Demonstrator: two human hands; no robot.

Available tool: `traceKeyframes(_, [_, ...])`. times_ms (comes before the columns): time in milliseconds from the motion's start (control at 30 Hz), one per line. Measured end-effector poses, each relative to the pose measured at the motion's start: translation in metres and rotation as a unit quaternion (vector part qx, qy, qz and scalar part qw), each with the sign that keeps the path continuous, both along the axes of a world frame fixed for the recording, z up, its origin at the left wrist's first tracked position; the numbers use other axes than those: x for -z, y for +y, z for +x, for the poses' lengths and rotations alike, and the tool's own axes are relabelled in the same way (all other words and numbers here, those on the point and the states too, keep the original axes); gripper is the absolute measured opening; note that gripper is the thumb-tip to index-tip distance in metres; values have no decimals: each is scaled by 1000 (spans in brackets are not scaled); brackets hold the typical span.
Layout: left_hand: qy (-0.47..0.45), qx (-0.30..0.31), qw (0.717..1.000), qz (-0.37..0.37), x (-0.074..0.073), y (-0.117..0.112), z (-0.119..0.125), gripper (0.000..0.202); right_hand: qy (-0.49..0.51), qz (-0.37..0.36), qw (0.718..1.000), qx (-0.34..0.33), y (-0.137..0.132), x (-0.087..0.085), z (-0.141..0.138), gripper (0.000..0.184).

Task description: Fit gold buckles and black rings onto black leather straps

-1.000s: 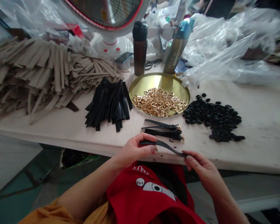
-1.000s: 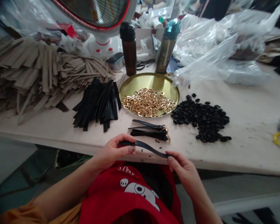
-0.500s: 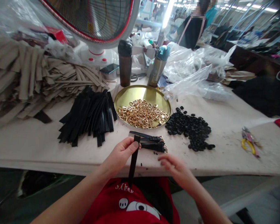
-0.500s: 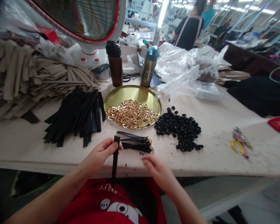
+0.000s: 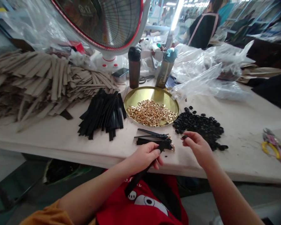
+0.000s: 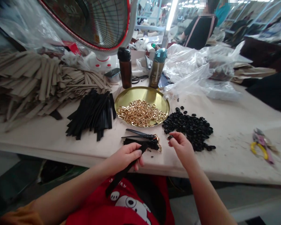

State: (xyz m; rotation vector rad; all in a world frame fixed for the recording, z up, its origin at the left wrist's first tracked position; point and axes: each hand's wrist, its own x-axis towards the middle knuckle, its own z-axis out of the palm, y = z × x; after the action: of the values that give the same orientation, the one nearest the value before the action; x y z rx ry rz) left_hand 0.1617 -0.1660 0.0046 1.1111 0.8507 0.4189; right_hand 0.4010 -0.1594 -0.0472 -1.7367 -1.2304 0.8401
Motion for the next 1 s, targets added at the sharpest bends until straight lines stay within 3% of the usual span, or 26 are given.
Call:
traceKeyframes(67, [-31, 20, 999, -30, -5, -3, 6, 13, 174, -7, 985, -19, -16, -5, -25, 27])
traceKeyframes(133, [-54, 32, 996, -59, -7, -6, 11, 14, 262, 1, 965, -27, -30, -10, -49, 23])
traceKeyframes(267, [-57, 3, 996, -65, -2, -10, 8, 16, 299, -18, 953, -36, -47, -13, -77, 23])
traceKeyframes(433, [-29, -6, 999, -37, 7, -16, -1, 14, 335, -53, 940, -46, -58, -8, -83, 24])
traceKeyframes(700, [-1, 23, 996, -82, 6, -18, -1, 15, 453, -116, 883, 41, -62, 4, -86, 17])
traceKeyframes(833, [32, 75, 996, -45, 18, -17, -4, 15, 424, -116, 897, 41, -66, 6, -87, 21])
traceKeyframes(1000, [149, 183, 962, 134, 18, -12, -12, 20, 204, -95, 974, -22, -73, 4, -80, 30])
